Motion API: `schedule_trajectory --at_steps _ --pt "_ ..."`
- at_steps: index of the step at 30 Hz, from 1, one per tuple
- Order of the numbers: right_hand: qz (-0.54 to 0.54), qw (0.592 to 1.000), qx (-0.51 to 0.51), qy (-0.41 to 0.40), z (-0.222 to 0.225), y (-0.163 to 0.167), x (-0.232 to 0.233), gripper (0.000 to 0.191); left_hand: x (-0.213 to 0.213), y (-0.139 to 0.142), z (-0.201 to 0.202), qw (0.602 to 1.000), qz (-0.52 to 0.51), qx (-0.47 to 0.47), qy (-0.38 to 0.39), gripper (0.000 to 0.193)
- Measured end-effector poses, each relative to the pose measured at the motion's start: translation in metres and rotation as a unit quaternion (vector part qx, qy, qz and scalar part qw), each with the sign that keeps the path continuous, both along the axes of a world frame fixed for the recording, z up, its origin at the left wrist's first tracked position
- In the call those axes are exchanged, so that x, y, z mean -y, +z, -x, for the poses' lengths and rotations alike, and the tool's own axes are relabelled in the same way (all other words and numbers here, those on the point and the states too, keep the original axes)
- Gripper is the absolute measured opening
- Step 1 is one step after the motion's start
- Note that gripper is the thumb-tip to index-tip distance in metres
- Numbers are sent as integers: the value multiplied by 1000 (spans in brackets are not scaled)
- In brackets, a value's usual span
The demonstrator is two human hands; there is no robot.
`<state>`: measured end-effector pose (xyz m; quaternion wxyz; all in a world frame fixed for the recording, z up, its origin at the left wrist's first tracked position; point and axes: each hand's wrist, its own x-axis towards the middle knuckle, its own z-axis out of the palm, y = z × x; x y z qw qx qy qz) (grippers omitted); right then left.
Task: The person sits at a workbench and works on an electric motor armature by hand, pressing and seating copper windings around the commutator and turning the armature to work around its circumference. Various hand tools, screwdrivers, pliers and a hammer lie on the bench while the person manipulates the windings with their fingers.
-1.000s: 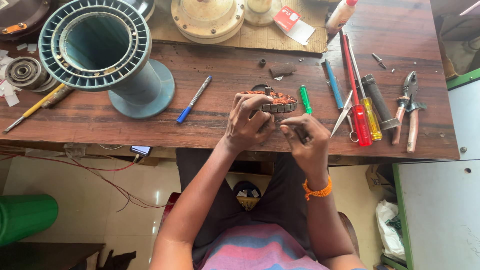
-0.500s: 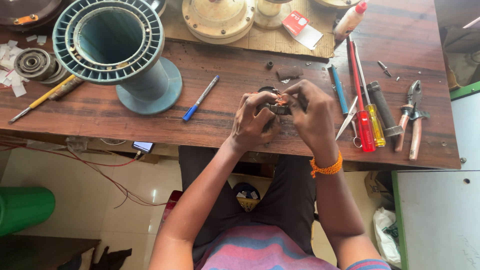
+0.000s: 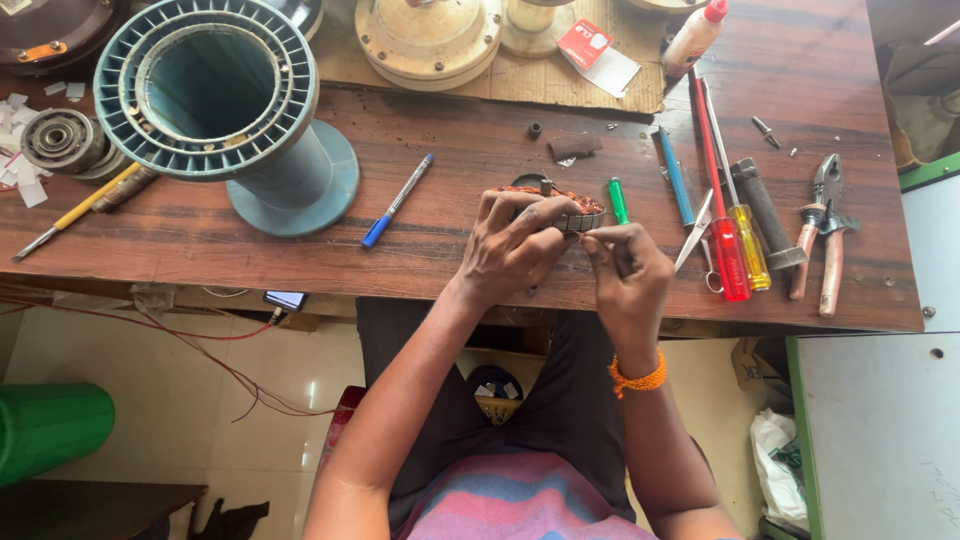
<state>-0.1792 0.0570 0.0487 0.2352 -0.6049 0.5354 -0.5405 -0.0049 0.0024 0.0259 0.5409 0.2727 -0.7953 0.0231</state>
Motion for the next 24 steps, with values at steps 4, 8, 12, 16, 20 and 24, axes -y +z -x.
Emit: schedule_trajectory --at_steps 4,8,12,16,20,24 --pt "17 999 32 9 -8 -16 -3 7 -2 1 -4 999 25 45 13 28" --pt "20 998 53 15 -11 -19 -5 8 -3 2 -4 996 58 49 36 25" --pt "12 999 41 23 -7 -12 -10 7 -3 1 -3 997 67 35 26 20" --pt "-39 999 16 14 2 5 -11 6 -2 -1 -2 998 60 3 17 17" --pt "-1 997 -59 40 7 26 -11 7 1 -6 -1 998 53 -28 5 19" --pt "-7 996 -84 40 -1 43 -6 7 3 -13 -1 999 24 -43 7 19"
